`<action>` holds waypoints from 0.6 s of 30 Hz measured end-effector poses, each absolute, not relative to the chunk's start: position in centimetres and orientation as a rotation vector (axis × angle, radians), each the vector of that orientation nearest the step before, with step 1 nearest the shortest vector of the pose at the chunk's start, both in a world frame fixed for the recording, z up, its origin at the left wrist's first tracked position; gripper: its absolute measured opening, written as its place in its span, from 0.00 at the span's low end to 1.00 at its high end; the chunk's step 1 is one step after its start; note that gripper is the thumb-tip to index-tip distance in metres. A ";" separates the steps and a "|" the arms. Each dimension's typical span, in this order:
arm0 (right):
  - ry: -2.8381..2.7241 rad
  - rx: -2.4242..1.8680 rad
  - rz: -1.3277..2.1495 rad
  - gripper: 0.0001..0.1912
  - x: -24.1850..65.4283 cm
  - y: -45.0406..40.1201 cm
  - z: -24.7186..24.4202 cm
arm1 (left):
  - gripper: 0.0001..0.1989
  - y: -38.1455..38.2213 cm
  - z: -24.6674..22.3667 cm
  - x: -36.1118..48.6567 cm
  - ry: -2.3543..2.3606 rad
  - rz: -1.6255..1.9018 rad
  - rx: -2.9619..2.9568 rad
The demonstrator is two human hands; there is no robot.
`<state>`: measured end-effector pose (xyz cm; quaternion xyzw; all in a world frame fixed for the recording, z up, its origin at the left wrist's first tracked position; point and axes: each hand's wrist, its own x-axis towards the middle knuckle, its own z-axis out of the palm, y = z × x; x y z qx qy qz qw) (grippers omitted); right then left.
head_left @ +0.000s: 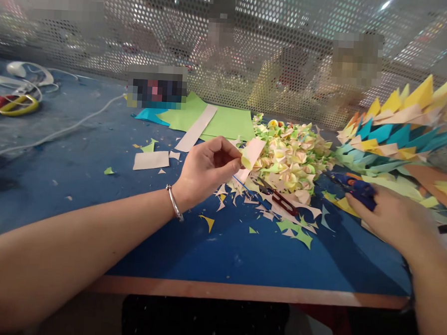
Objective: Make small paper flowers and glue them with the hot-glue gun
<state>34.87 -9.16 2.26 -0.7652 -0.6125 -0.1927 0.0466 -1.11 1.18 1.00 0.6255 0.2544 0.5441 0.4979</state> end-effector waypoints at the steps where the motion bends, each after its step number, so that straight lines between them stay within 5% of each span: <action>1: -1.893 -2.381 -0.587 0.19 35.1 -8.8 2.1 | 0.06 1.2 1.0 -1.1 0.609 1.326 1.508; 9: -2.151 -2.341 -0.360 0.22 34.8 -8.9 3.1 | 0.05 1.3 1.0 -1.0 0.599 1.313 1.535; 12: -2.197 -2.035 -0.522 0.18 31.0 -9.4 4.5 | 0.05 1.3 0.9 -0.9 0.604 1.311 1.554; 18: -2.558 -1.284 -0.271 0.10 22.0 -7.3 4.5 | 0.04 1.2 0.9 -1.0 0.623 1.304 1.592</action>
